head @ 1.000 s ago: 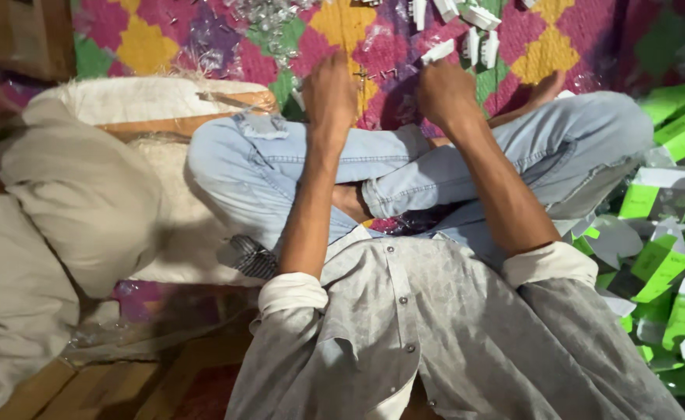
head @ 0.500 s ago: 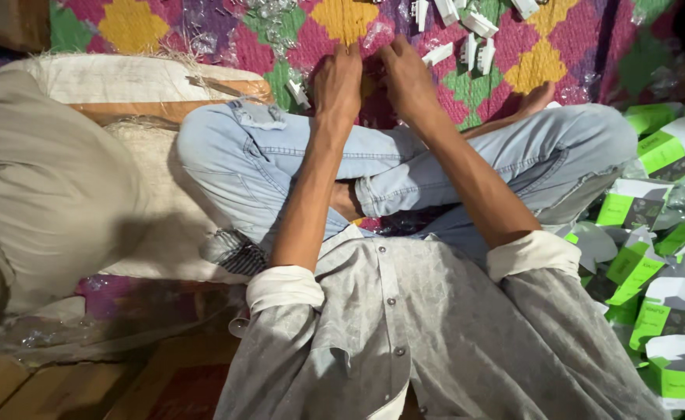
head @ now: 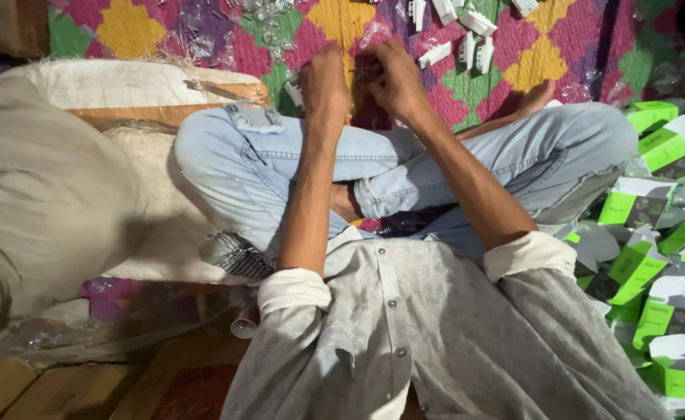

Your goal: The person sits on a patterned floor mat and repeatedly picks up small white plastic electrical components and metal screws. They insert the screws into the components by hand and place the assembled units onto a growing pile on the floor.

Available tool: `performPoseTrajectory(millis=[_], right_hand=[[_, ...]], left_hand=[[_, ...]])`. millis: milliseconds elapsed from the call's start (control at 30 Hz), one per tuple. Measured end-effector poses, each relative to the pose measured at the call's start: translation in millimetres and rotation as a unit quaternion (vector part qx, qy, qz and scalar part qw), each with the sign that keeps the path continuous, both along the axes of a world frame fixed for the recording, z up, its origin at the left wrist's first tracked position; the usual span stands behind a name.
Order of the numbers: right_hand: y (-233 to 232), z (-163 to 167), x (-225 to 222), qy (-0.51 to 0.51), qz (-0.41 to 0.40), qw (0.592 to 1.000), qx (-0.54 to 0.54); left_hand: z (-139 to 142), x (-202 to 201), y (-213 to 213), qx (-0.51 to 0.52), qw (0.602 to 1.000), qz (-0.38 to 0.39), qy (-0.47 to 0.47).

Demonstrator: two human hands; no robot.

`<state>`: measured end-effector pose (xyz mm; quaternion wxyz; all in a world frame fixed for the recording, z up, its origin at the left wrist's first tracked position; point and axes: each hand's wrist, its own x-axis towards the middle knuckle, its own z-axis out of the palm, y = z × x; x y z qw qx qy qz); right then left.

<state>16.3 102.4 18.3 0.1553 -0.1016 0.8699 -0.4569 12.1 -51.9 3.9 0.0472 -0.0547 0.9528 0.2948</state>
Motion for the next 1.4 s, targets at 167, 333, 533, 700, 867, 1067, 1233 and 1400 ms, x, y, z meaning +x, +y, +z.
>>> performPoseTrajectory(millis=[167,333,533,700,867,1067,1233,1400], right_hand=[[1,-3,4,0.125,0.078,0.987,0.059],[-5,-6,5,0.103,0.071,0.989,0.077],[-10,-4,8,0.17,0.111,0.974,0.102],[-8,0,7,0.202,0.114,0.969,0.08],[-7,0,6,0.207,0.118,0.968,0.072],[-8,2,9,0.227,0.115,0.965,0.059],[-20,9,14,0.23,0.124,0.957,0.126],[-24,13,8,0.158,0.043,0.984,0.067]], left_hand=[[-5,7,-10,0.109,0.993,0.034,0.016],[-14,5,-13,0.03,0.998,0.039,0.031],[-11,6,-18,-0.134,0.985,0.062,0.084],[-2,9,-12,0.041,0.997,-0.025,0.06],[-6,3,2,-0.062,0.996,-0.053,-0.029],[-2,0,10,-0.086,0.994,-0.045,-0.051],[8,4,7,-0.058,0.997,-0.03,-0.037],[12,8,2,-0.037,0.998,-0.017,-0.056]])
